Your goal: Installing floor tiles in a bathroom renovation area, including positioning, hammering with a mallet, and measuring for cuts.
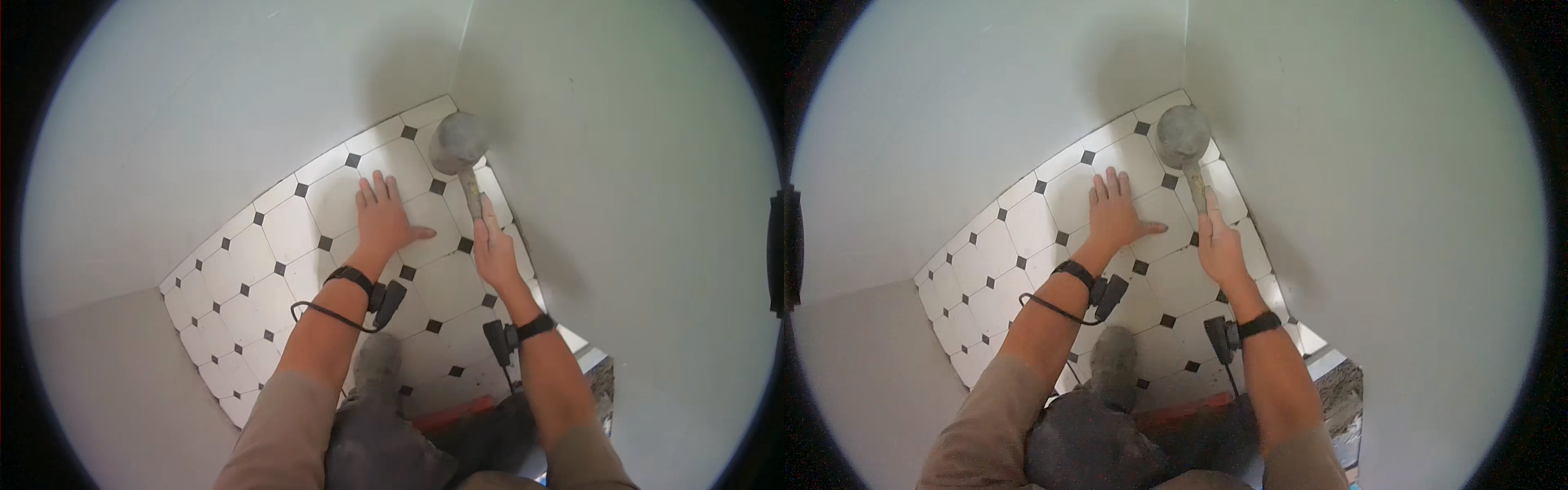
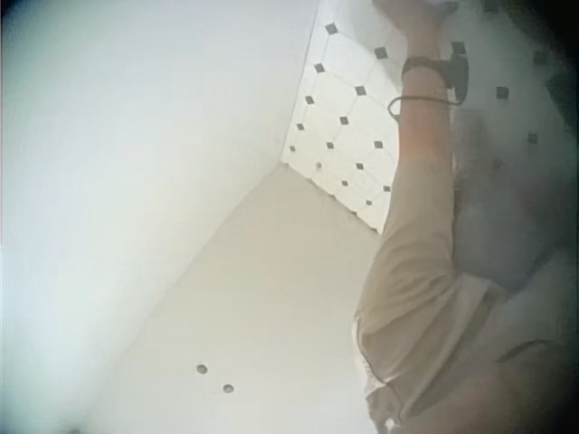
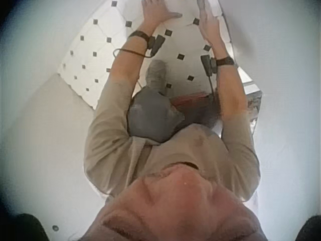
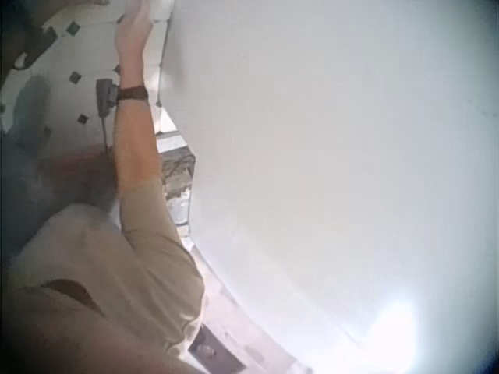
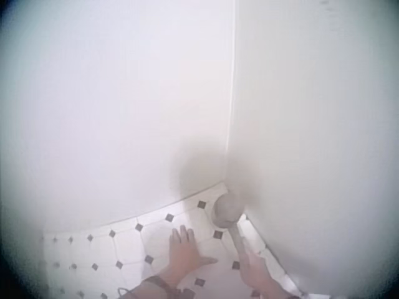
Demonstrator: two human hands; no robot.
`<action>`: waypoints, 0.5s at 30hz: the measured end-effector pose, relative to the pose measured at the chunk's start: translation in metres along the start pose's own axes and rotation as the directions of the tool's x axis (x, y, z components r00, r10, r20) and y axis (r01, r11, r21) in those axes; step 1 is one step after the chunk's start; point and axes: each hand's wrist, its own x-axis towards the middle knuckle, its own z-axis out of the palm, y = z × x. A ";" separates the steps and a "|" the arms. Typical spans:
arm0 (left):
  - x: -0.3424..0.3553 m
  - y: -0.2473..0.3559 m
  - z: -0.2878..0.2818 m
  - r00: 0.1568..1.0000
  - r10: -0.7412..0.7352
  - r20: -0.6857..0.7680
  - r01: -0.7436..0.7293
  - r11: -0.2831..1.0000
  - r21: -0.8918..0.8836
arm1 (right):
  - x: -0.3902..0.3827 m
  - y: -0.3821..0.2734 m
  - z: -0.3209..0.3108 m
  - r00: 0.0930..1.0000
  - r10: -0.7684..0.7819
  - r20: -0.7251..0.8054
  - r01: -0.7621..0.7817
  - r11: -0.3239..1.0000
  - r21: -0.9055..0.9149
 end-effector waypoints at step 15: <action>-0.006 -0.055 0.010 0.974 0.225 0.025 -0.226 0.973 0.040 | -0.041 -0.020 0.016 0.993 0.040 0.107 -0.031 0.996 -0.087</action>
